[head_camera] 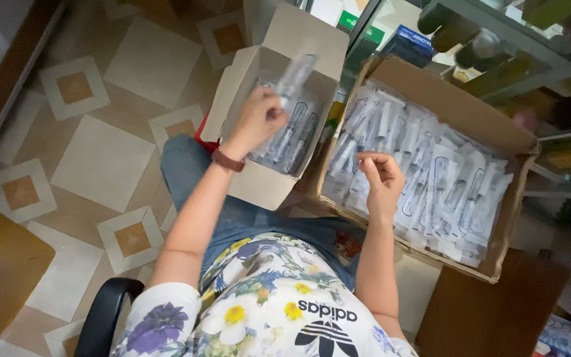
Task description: The person sits on the floor and transfers individually wrapped medical syringes from a smaller cardboard box to a larger one. They pick up the items one by one and place them into the larger container, gradually filling it.
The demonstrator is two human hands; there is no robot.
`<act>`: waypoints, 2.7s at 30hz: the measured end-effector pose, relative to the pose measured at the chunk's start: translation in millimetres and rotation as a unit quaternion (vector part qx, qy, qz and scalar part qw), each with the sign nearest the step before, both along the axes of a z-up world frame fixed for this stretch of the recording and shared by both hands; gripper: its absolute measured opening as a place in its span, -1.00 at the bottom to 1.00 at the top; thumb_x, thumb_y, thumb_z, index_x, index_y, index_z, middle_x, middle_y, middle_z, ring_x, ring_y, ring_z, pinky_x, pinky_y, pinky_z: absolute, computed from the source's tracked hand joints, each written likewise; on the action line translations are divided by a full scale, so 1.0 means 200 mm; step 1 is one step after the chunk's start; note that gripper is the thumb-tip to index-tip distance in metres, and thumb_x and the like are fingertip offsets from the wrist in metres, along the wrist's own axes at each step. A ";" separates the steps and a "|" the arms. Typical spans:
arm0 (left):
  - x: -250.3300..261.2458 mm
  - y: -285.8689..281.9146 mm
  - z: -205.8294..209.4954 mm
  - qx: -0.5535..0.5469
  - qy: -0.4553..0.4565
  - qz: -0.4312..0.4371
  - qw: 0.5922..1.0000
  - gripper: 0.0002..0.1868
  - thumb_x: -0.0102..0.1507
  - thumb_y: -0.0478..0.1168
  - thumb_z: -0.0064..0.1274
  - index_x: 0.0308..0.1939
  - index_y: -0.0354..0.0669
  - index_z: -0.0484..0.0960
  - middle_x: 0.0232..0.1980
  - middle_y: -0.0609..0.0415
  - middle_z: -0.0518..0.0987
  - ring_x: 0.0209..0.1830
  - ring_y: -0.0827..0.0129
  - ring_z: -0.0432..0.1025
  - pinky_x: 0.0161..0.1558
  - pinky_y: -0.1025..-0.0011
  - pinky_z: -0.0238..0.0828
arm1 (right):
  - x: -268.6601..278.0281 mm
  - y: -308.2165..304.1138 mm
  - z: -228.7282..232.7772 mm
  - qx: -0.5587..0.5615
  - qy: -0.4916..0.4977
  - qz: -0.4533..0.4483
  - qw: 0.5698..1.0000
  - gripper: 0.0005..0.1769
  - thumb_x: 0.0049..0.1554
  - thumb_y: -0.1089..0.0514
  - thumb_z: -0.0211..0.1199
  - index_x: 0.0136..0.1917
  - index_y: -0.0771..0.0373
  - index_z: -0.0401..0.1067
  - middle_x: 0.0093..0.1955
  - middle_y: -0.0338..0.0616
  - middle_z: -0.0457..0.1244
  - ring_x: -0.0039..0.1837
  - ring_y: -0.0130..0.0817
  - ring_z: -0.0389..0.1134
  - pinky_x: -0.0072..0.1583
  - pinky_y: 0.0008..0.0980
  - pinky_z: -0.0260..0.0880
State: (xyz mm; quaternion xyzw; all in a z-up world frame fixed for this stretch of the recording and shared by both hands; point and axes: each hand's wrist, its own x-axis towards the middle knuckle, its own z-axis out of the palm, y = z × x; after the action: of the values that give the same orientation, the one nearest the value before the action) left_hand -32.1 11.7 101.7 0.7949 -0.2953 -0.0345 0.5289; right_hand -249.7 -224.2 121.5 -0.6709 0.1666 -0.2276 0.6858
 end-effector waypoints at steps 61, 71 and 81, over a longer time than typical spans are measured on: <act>-0.49 -0.50 0.10 0.006 -0.145 -0.152 0.978 -0.73 0.29 -0.28 0.14 0.07 -0.19 0.66 0.39 -0.20 0.44 0.55 -0.13 0.20 0.53 0.03 0.12 | -0.18 -0.59 -0.22 -0.245 0.205 -0.182 0.930 -0.74 0.19 0.13 0.27 0.14 0.25 0.53 -0.03 0.04 0.46 -0.04 -0.32 0.47 0.02 -0.33 0.44; -0.67 -0.61 0.02 0.048 -0.120 -0.208 0.970 -0.69 0.22 -0.27 0.15 0.05 -0.17 0.68 0.31 -0.25 0.46 0.43 -0.18 0.25 0.37 0.01 0.23 | -0.10 -0.38 -0.14 -0.510 0.262 -0.142 0.807 -0.55 -0.12 0.05 0.48 -0.04 0.34 0.47 -0.10 0.25 0.30 -0.01 0.29 0.29 -0.05 0.08 0.35; -0.66 -0.60 0.01 0.045 -0.100 -0.206 0.972 -0.72 0.25 -0.24 0.13 0.03 -0.19 0.66 0.22 -0.19 0.54 0.39 -0.09 0.33 0.33 0.05 0.29 | -0.17 -0.47 -0.23 -0.341 0.168 -0.223 0.898 -0.95 0.15 0.26 0.29 -0.12 0.29 0.48 -0.09 0.00 0.35 -0.01 -0.15 0.34 0.00 -0.25 0.37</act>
State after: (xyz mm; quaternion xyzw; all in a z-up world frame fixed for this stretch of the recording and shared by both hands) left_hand -164.3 -108.2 103.6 0.7397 -0.5018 -0.0765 0.4418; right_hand -284.2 -318.8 76.4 -0.8372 0.3366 -0.3013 0.3081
